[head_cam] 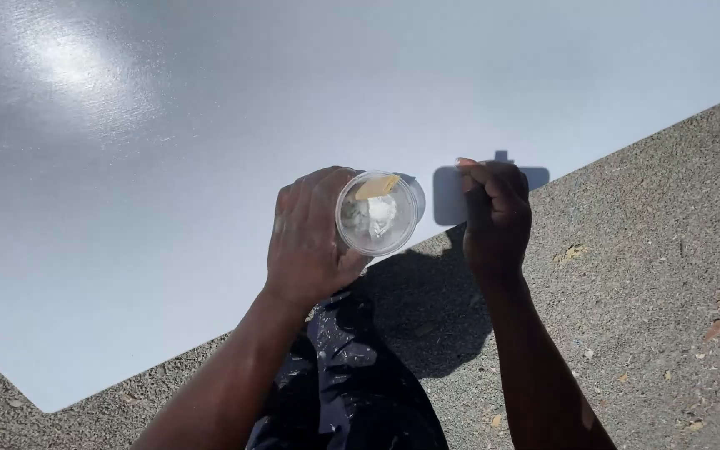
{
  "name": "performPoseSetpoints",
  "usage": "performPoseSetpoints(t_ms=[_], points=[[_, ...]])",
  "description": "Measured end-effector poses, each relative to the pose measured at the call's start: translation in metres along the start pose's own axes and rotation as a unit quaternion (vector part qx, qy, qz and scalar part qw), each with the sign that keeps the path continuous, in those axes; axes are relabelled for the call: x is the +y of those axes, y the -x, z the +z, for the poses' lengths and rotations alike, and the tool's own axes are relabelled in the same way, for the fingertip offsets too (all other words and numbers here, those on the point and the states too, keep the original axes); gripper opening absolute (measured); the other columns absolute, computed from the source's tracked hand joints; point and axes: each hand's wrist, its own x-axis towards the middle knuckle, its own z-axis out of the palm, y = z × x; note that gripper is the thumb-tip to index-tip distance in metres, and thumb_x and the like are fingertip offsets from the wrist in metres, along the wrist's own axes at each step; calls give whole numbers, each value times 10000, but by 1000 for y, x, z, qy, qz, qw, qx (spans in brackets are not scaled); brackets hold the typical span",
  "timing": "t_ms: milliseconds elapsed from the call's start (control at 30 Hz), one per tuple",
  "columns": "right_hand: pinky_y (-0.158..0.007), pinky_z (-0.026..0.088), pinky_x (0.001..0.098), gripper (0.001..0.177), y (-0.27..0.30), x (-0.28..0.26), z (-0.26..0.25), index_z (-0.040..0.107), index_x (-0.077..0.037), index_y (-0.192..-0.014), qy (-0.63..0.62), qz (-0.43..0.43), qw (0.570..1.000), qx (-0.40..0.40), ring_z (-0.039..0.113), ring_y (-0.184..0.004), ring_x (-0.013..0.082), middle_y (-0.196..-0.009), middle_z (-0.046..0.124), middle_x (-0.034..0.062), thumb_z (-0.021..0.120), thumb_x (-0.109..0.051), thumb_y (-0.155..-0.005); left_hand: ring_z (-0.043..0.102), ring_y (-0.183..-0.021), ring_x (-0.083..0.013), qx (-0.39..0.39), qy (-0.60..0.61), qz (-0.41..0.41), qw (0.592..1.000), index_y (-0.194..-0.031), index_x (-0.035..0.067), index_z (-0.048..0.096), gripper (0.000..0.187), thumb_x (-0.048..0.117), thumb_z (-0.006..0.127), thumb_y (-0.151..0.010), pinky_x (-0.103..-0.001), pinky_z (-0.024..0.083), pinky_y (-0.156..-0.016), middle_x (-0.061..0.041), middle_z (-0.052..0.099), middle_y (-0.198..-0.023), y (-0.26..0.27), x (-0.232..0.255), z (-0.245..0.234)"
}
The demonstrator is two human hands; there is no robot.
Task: Applying filler to small holes in a white furniture piece using a wooden stick, followed by painting the edges with white paint using a brush.
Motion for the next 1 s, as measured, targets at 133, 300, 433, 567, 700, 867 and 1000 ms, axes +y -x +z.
performPoseSetpoints(t_ms=[133,300,433,567,700,867,1000], points=[[-1003,472,414,196,6,12,6,733,-67,-1182,36,-56,998,10,619,-1075,252,-1040,633,51,586,-23,-1060,675,-1085,-360,13,3,0,1000,-1313,49,529,655,555,569,-899,-525,529,-920,-145,634,-1184,5,-7,11],[-934,528,397,157,9,27,17,754,-43,-1127,55,-95,989,101,662,-1002,250,-1001,672,63,728,36,-994,675,-1066,-356,43,-25,9,999,-1311,32,536,649,551,527,-921,-507,527,-915,-145,636,-1175,3,-7,18],[-905,542,371,178,2,29,18,750,-18,-1090,25,-86,990,111,668,-984,248,-985,674,72,764,93,-952,668,-1059,-359,36,-38,20,998,-1303,26,531,639,544,527,-928,-504,528,-910,-149,627,-1172,0,-1,19],[-824,545,381,155,-1,25,10,785,-52,-1032,70,-115,985,105,681,-905,253,-913,659,63,822,56,-927,651,-1054,-351,24,-44,10,999,-1309,37,501,624,531,487,-928,-496,518,-901,-139,608,-1175,-2,2,21],[-759,543,363,156,-2,18,4,806,-95,-987,144,-147,975,89,681,-843,239,-865,646,41,864,14,-893,649,-1069,-342,25,-40,23,999,-1322,37,477,648,555,446,-934,-490,513,-902,-130,598,-1200,-3,2,20],[-743,539,342,117,4,26,3,809,-123,-1029,200,-169,963,62,685,-847,229,-870,654,37,833,-60,-934,656,-1069,-338,20,-47,16,999,-1306,50,495,636,560,459,-928,-488,519,-895,-127,606,-1185,-3,5,18],[-786,570,383,277,14,5,-5,746,-123,-1276,323,-148,933,-63,748,-854,262,-935,729,107,662,-178,-1017,655,-1090,-354,9,-44,9,999,-1293,55,496,639,565,487,-909,-494,515,-901,-137,597,-1187,2,6,16]])
